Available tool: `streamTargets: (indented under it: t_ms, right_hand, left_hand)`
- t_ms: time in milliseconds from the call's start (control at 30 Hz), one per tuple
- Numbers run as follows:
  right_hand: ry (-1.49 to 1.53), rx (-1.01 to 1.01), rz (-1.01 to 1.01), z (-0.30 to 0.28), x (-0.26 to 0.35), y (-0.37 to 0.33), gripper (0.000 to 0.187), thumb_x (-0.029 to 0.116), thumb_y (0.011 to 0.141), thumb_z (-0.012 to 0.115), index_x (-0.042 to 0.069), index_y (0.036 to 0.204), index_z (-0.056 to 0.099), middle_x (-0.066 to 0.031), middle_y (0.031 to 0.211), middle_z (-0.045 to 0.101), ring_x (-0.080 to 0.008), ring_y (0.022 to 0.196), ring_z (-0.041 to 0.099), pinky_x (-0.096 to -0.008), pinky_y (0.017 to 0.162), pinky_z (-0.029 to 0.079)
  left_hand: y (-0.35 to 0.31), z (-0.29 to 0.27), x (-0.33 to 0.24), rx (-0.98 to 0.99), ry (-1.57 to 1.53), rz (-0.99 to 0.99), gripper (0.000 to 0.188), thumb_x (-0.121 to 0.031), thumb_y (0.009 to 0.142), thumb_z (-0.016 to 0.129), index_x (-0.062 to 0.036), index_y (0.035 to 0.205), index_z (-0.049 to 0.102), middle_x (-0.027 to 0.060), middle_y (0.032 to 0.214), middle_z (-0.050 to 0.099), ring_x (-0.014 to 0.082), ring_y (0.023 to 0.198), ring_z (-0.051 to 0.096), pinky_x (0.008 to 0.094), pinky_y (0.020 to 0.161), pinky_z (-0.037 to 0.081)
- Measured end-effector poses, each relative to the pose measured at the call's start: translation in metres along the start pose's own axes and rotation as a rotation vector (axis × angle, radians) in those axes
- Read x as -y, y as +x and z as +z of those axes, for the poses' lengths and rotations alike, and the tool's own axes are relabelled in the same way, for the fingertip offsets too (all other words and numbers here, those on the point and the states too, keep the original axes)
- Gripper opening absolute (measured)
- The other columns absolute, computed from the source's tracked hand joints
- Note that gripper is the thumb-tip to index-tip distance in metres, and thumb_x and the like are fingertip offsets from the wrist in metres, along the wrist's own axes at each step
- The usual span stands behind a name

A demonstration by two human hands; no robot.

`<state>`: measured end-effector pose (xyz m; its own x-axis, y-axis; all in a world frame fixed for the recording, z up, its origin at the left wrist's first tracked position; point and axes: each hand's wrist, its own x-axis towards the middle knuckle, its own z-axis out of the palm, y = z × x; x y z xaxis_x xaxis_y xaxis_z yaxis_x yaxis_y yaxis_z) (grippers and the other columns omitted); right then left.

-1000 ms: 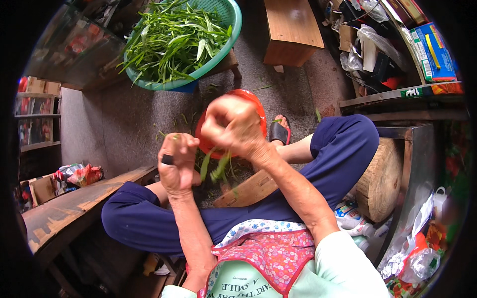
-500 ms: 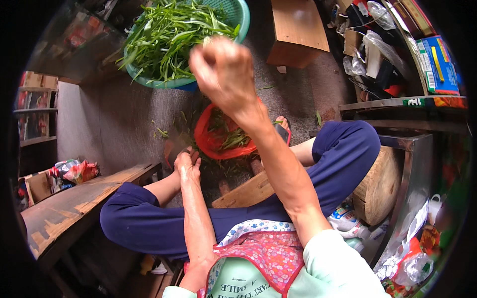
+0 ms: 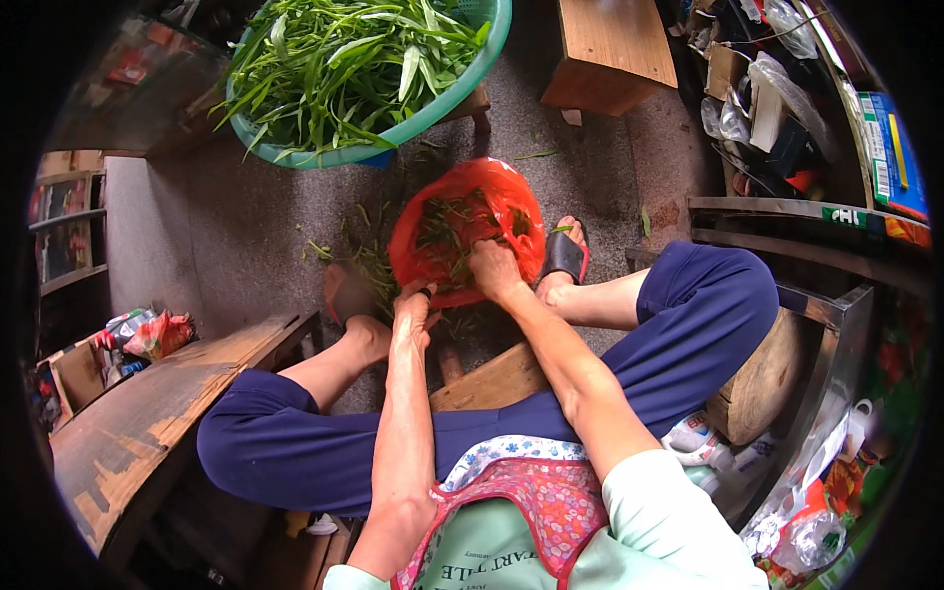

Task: The person sits on the floor and picks green leafy vegetables from a green basket, stripping the leaves from the stems by hand. The leaves are placed into a red plastic bag, and the stems are discarded onto the floor. The person continues this process until the basket is empty.

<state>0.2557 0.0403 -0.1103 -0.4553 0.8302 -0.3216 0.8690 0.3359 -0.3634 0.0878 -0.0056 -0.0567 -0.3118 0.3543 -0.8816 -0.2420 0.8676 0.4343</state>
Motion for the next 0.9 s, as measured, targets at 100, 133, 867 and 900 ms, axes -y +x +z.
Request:
streamTargets:
  t_ms: [100,133,867,900]
  right_hand:
    - [0.110,-0.089,0.065,-0.023,-0.001,0.015,0.015,0.011,0.069,0.065,0.008,0.082,0.073,-0.0160,0.096,0.063,-0.0365,0.091,0.063,-0.0471,0.077,0.054]
    - [0.151,-0.099,0.057,-0.034,-0.001,0.019,0.017,0.011,0.069,0.064,0.008,0.083,0.073,-0.0163,0.095,0.064,-0.0374,0.091,0.063,-0.0478,0.077,0.053]
    - [0.469,-0.261,-0.101,-0.124,0.050,-0.005,0.018,0.014,0.079,0.067,0.003,0.093,0.071,-0.0172,0.087,0.065,-0.0382,0.088,0.064,-0.0445,0.077,0.050]
    - [0.476,-0.276,-0.108,-0.126,0.051,-0.007,0.016,0.014,0.080,0.069,0.003,0.092,0.070,-0.0173,0.085,0.064,-0.0378,0.087,0.063,-0.0429,0.075,0.050]
  left_hand:
    - [0.026,-0.001,0.020,-0.030,0.149,0.156,0.038,-0.016,0.081,0.072,-0.0039,0.117,0.066,0.0138,0.104,0.069,0.0221,0.095,0.065,0.0315,0.083,0.049]
    - [0.027,0.000,0.019,-0.025,0.130,0.165,0.038,-0.015,0.081,0.071,-0.0031,0.117,0.066,0.0143,0.105,0.070,0.0235,0.096,0.065,0.0317,0.085,0.048]
    - [-0.037,0.015,-0.039,0.252,-0.169,0.894,0.031,-0.014,0.091,0.068,0.0037,0.116,0.066,0.0064,0.102,0.069,0.0135,0.094,0.059,0.0276,0.086,0.046]
    - [-0.040,0.015,-0.040,0.253,-0.169,0.890,0.029,-0.016,0.092,0.068,0.0040,0.113,0.067,0.0059,0.100,0.069,0.0135,0.092,0.059,0.0277,0.085,0.046]
